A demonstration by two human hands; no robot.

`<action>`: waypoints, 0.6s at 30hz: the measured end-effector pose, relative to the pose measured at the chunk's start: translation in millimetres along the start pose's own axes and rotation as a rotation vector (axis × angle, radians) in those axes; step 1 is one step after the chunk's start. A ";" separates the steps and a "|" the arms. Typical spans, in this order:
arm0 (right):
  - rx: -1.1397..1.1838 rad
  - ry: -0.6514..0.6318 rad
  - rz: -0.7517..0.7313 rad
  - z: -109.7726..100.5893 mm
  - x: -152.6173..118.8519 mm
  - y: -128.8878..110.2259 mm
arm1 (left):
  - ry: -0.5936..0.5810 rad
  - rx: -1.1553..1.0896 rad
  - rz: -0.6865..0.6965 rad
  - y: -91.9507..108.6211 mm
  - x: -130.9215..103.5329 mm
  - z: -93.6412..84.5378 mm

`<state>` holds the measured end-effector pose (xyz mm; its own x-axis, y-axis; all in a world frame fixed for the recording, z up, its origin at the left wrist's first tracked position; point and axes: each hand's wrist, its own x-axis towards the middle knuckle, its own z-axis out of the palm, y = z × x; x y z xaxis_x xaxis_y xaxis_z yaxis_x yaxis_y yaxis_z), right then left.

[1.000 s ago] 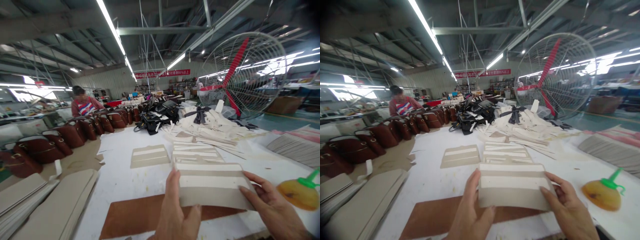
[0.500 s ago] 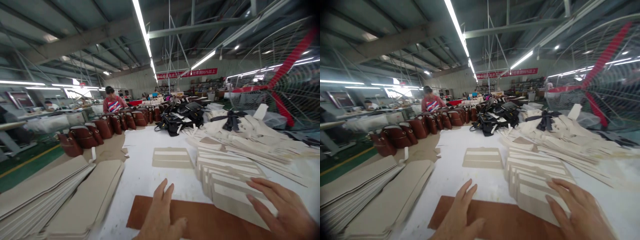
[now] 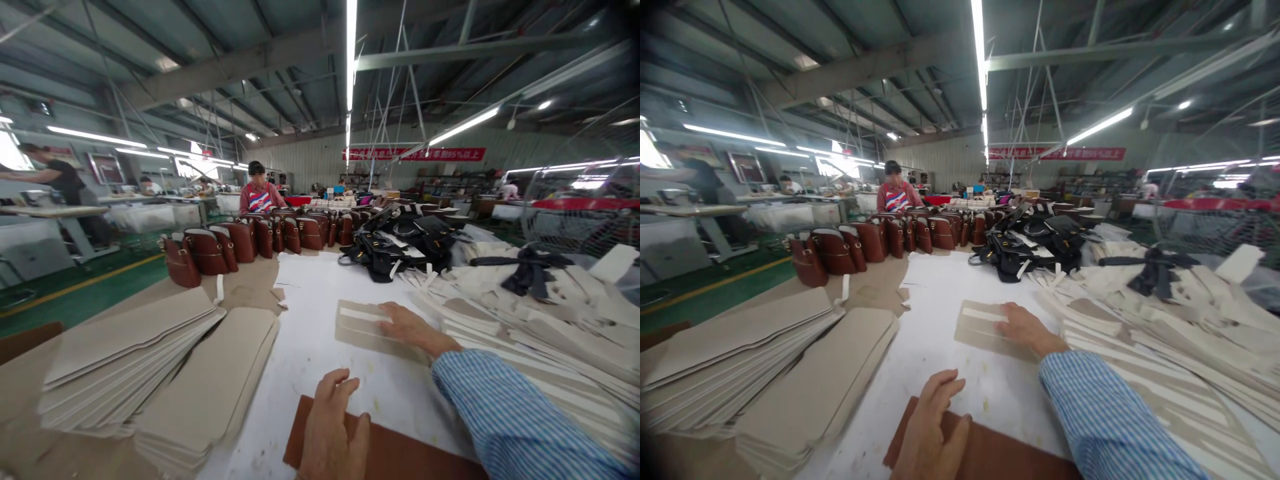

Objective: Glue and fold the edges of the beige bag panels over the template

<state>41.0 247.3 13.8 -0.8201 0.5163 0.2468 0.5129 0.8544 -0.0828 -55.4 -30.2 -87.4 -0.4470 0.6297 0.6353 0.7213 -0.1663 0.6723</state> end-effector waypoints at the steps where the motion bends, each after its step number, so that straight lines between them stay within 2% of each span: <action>1: -0.011 -0.033 -0.002 4.9 7.4 4.1 | -0.003 -0.010 -0.016 0.0 -0.6 1.2; 7: -0.092 -0.213 0.012 38.5 24.1 23.8 | -0.016 -0.110 -0.101 4.7 -3.3 6.7; 12: -0.142 -0.219 -0.103 41.1 23.8 26.1 | -0.061 -0.152 -0.118 11.4 -1.7 3.2; 18: -0.217 -0.165 -0.188 39.8 16.3 20.5 | -0.113 -0.166 -0.131 12.1 0.6 -0.8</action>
<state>28.1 275.6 -22.3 -0.9266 0.3680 0.0772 0.3759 0.9125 0.1614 -47.4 -32.5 -78.6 -0.4619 0.7335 0.4986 0.5602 -0.1945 0.8052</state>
